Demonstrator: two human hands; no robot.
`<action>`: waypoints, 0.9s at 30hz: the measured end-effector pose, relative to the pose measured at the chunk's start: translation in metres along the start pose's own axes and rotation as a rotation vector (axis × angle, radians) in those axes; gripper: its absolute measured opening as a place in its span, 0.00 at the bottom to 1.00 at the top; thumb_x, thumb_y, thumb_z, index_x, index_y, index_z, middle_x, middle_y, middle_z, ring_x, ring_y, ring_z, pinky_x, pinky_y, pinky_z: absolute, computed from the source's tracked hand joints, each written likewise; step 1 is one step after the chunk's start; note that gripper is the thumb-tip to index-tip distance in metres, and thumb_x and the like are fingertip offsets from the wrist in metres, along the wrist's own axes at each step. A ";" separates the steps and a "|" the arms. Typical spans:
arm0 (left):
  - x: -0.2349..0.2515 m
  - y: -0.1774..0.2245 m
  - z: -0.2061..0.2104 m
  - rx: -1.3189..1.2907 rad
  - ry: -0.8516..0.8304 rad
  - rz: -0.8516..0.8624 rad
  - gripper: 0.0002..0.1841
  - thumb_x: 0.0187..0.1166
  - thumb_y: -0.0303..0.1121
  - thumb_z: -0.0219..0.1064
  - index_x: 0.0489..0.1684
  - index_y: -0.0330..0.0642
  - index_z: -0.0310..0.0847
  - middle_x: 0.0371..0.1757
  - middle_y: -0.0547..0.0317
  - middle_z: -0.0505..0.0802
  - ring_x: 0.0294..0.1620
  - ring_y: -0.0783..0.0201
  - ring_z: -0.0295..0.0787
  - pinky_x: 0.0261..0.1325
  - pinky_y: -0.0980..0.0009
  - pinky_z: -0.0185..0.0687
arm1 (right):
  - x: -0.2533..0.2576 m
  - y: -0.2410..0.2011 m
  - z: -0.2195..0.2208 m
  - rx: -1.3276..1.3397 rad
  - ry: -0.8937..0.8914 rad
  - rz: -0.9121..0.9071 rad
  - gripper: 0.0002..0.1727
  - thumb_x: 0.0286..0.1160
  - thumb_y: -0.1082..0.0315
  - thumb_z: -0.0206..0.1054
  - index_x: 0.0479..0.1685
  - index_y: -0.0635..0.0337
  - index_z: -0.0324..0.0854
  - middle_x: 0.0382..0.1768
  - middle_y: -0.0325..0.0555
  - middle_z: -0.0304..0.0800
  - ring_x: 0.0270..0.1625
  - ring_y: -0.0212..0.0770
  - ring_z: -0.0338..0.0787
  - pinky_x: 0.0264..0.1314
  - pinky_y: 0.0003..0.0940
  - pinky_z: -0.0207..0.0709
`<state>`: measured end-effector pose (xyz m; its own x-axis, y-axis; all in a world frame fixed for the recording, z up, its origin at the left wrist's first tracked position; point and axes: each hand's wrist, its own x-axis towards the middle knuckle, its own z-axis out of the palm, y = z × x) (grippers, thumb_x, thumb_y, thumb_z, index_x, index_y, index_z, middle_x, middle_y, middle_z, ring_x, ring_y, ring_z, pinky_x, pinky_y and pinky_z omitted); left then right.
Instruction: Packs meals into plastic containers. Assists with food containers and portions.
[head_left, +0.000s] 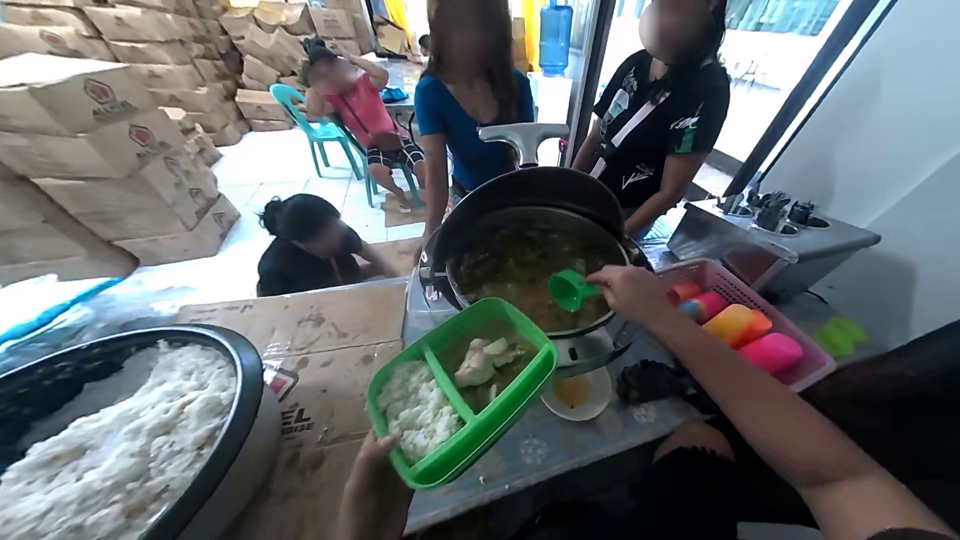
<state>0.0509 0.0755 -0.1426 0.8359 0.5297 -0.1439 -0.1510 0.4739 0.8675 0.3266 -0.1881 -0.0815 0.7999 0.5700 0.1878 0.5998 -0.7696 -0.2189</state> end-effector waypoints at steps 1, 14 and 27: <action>-0.002 0.001 -0.006 0.010 0.015 0.012 0.15 0.74 0.35 0.50 0.58 0.47 0.70 0.38 0.70 0.95 0.40 0.74 0.94 0.41 0.73 0.93 | 0.002 0.001 0.007 -0.005 -0.057 0.034 0.18 0.85 0.75 0.57 0.65 0.56 0.89 0.62 0.58 0.91 0.62 0.64 0.90 0.64 0.68 0.78; -0.014 0.012 -0.061 -0.007 0.075 0.111 0.15 0.78 0.32 0.41 0.46 0.56 0.76 0.39 0.78 0.96 0.45 0.80 0.93 0.50 0.77 0.90 | 0.042 -0.033 0.048 0.092 -0.138 0.035 0.19 0.87 0.74 0.55 0.67 0.55 0.87 0.65 0.55 0.90 0.66 0.60 0.89 0.67 0.63 0.78; -0.008 0.000 -0.063 -0.036 0.024 0.082 0.10 0.75 0.35 0.53 0.48 0.55 0.78 0.40 0.73 0.97 0.44 0.76 0.94 0.49 0.73 0.92 | 0.067 -0.030 0.078 0.827 -0.222 0.441 0.16 0.89 0.72 0.57 0.66 0.62 0.85 0.59 0.55 0.89 0.58 0.44 0.87 0.64 0.44 0.77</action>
<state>0.0108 0.1151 -0.1713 0.8068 0.5847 -0.0847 -0.2381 0.4530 0.8591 0.3636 -0.1040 -0.1375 0.8913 0.3848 -0.2396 0.0006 -0.5296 -0.8483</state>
